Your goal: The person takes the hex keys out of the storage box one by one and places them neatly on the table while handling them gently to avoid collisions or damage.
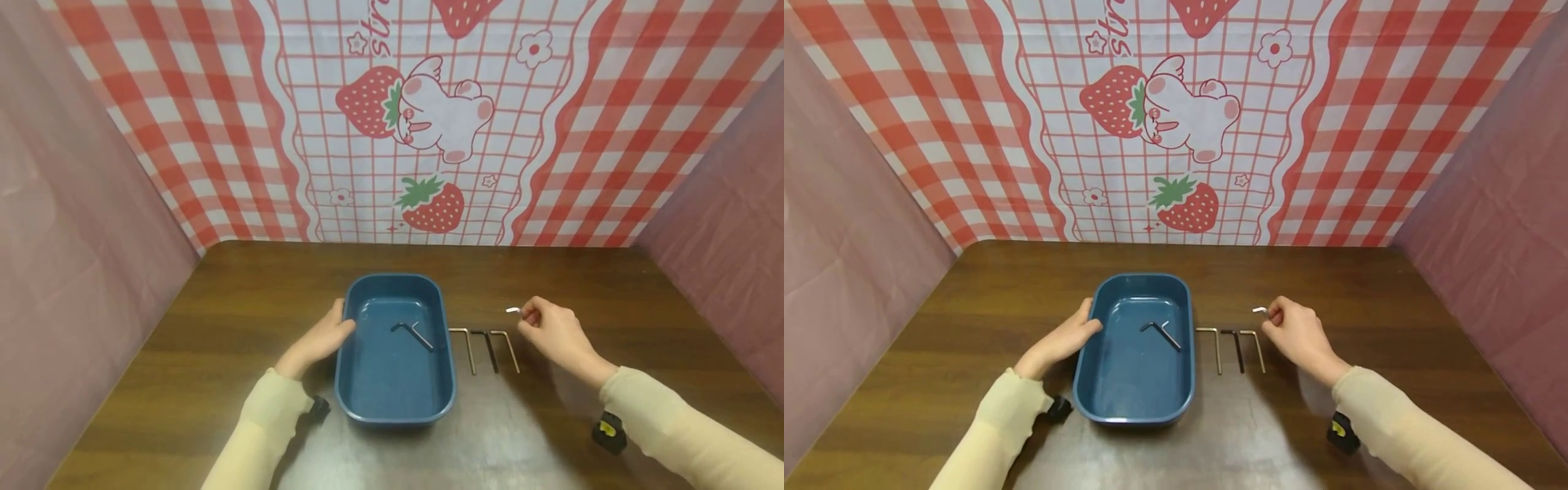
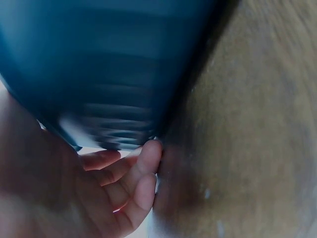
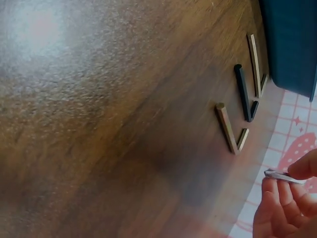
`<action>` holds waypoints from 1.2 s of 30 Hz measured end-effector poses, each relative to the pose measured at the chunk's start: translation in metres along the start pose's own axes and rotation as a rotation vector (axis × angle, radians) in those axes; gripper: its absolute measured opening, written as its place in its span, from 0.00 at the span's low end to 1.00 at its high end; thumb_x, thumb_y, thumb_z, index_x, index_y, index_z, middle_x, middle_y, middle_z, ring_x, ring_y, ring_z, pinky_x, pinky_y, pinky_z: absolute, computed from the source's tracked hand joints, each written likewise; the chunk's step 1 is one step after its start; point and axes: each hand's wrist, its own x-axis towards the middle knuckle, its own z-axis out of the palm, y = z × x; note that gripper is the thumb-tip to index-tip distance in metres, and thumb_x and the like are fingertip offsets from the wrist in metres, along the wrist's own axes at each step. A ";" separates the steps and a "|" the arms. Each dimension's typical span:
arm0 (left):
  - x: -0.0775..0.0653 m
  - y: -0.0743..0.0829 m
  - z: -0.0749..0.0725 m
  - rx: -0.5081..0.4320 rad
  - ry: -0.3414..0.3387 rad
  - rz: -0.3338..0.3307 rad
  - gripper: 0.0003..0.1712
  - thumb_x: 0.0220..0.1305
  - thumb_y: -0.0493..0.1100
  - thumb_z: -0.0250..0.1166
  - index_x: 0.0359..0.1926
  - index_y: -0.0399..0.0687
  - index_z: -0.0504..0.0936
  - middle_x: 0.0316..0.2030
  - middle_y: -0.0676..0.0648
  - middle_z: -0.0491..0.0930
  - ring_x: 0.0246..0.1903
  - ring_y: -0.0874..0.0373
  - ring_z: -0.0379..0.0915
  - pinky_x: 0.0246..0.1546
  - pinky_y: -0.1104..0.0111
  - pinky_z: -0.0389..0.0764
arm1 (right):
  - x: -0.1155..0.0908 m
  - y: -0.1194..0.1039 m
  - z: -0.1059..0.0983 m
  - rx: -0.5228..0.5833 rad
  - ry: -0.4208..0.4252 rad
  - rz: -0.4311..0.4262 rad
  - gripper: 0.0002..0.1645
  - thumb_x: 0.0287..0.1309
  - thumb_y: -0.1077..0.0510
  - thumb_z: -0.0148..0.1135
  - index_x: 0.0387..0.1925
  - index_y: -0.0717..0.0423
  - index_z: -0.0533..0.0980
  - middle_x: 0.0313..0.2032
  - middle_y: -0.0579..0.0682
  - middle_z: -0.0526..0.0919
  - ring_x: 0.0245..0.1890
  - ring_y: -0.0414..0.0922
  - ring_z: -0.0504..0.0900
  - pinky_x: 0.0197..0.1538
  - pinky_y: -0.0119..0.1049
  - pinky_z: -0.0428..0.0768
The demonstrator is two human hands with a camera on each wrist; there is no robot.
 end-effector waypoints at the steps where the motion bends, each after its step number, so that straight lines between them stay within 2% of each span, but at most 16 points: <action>1: 0.000 0.000 0.000 0.000 -0.002 -0.001 0.27 0.57 0.40 0.45 0.56 0.35 0.52 0.54 0.37 0.59 0.51 0.49 0.58 0.51 0.54 0.60 | -0.001 0.001 0.000 -0.001 -0.014 0.019 0.06 0.39 0.59 0.56 0.25 0.56 0.71 0.19 0.45 0.74 0.20 0.40 0.70 0.24 0.33 0.66; 7: 0.001 0.000 0.000 0.005 -0.002 -0.003 0.27 0.56 0.40 0.46 0.56 0.35 0.52 0.54 0.37 0.59 0.53 0.49 0.56 0.52 0.55 0.59 | -0.004 0.007 -0.001 -0.017 -0.106 0.107 0.11 0.40 0.56 0.57 0.28 0.58 0.71 0.20 0.46 0.74 0.20 0.41 0.70 0.23 0.34 0.65; 15: 0.000 0.001 0.000 0.006 -0.003 -0.015 0.27 0.56 0.41 0.46 0.56 0.35 0.53 0.54 0.37 0.59 0.52 0.49 0.57 0.52 0.54 0.60 | -0.008 0.010 0.003 -0.014 -0.207 0.166 0.12 0.41 0.55 0.57 0.29 0.60 0.71 0.21 0.46 0.74 0.20 0.41 0.70 0.23 0.35 0.67; 27: 0.000 0.002 0.000 0.000 -0.007 -0.020 0.28 0.56 0.41 0.45 0.57 0.35 0.52 0.55 0.37 0.58 0.52 0.49 0.57 0.52 0.54 0.59 | -0.013 0.012 0.008 -0.020 -0.235 0.192 0.13 0.41 0.56 0.57 0.29 0.61 0.70 0.20 0.47 0.73 0.20 0.42 0.70 0.22 0.36 0.66; 36: 0.000 0.002 0.001 -0.018 -0.001 -0.016 0.27 0.56 0.40 0.46 0.56 0.35 0.52 0.54 0.36 0.59 0.52 0.49 0.57 0.51 0.55 0.60 | -0.014 0.014 0.012 -0.018 -0.217 0.191 0.12 0.39 0.55 0.57 0.27 0.60 0.71 0.20 0.46 0.74 0.19 0.41 0.70 0.22 0.35 0.67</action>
